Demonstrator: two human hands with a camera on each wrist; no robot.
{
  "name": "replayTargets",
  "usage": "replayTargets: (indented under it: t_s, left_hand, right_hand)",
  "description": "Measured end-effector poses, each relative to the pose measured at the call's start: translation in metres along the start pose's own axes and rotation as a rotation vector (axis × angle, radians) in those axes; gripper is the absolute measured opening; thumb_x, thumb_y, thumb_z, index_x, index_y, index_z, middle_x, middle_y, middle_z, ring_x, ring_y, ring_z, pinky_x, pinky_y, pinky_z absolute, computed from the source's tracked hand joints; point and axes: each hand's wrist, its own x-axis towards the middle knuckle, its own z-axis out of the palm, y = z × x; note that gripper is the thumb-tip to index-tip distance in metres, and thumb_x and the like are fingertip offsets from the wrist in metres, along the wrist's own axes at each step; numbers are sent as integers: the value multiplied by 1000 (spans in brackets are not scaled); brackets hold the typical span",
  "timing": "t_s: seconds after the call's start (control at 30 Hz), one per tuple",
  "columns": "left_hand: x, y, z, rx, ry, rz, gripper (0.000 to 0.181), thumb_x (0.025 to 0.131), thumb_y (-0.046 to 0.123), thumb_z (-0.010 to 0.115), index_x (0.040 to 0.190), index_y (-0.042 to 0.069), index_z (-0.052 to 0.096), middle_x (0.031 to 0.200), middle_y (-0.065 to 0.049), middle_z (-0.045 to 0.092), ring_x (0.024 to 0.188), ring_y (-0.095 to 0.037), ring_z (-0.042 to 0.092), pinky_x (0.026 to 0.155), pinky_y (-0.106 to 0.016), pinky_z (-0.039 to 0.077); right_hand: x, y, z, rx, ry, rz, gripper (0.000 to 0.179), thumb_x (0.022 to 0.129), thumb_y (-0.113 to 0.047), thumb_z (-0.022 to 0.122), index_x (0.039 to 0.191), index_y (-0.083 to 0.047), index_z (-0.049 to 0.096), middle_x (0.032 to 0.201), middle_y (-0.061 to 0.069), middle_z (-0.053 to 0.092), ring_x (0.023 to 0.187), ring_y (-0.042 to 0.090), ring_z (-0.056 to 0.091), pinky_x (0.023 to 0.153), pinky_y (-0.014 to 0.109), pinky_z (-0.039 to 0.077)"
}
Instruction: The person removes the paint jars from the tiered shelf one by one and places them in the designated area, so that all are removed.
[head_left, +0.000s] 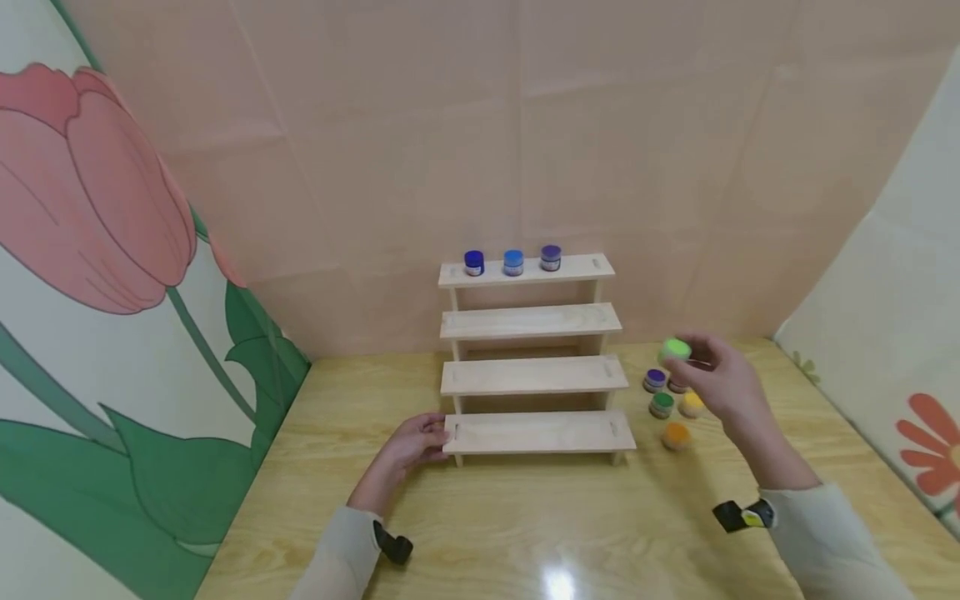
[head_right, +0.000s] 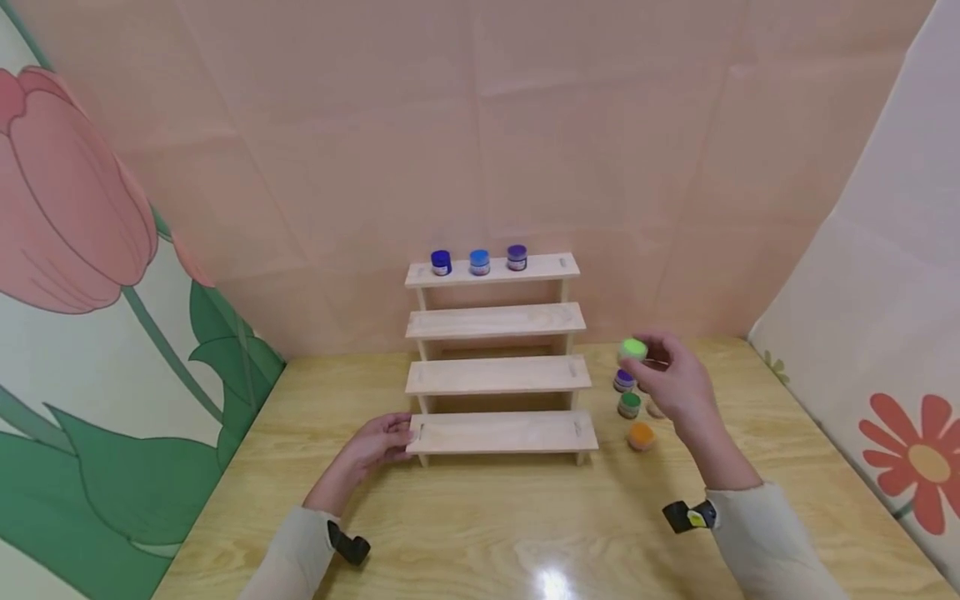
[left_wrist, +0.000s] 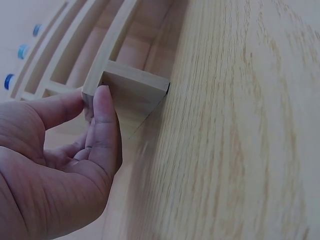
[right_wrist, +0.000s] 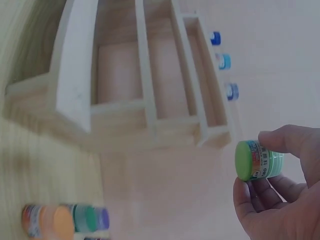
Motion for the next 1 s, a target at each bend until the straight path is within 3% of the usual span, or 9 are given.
replayTargets:
  t_s: [0.27,0.63,1.0]
  left_hand:
    - [1,-3,-1,-8,-2,7,50,97,-4,60,143,-14,41,108,-12,61,83,-14,64,71,-26,61]
    - [2,-3,-2,-4,-24,20,49,96,-4,61,141,-14,44,106,-10,63,83,-14,65,68,-25,60]
    - [3,-3,-3,-6,-15,6,50,96,-4,62,142,-13,44,107,-11,63,84,-15,65,68,-25,60]
  right_hand:
    - [-10,30,-16,-35,21,27,62,95,-41,70,141,-3,51,110,-17,56,92,-9,53,63,22,55]
    - [-20,61,-26,-32,35,65,63,97,-35,69,141,4,48,108,-21,53,92,-12,50,70,10,52]
    - [-19,89,-29,-41,30,116,65,97,-34,69,141,8,46,103,-22,53,86,-12,51,68,11,50]
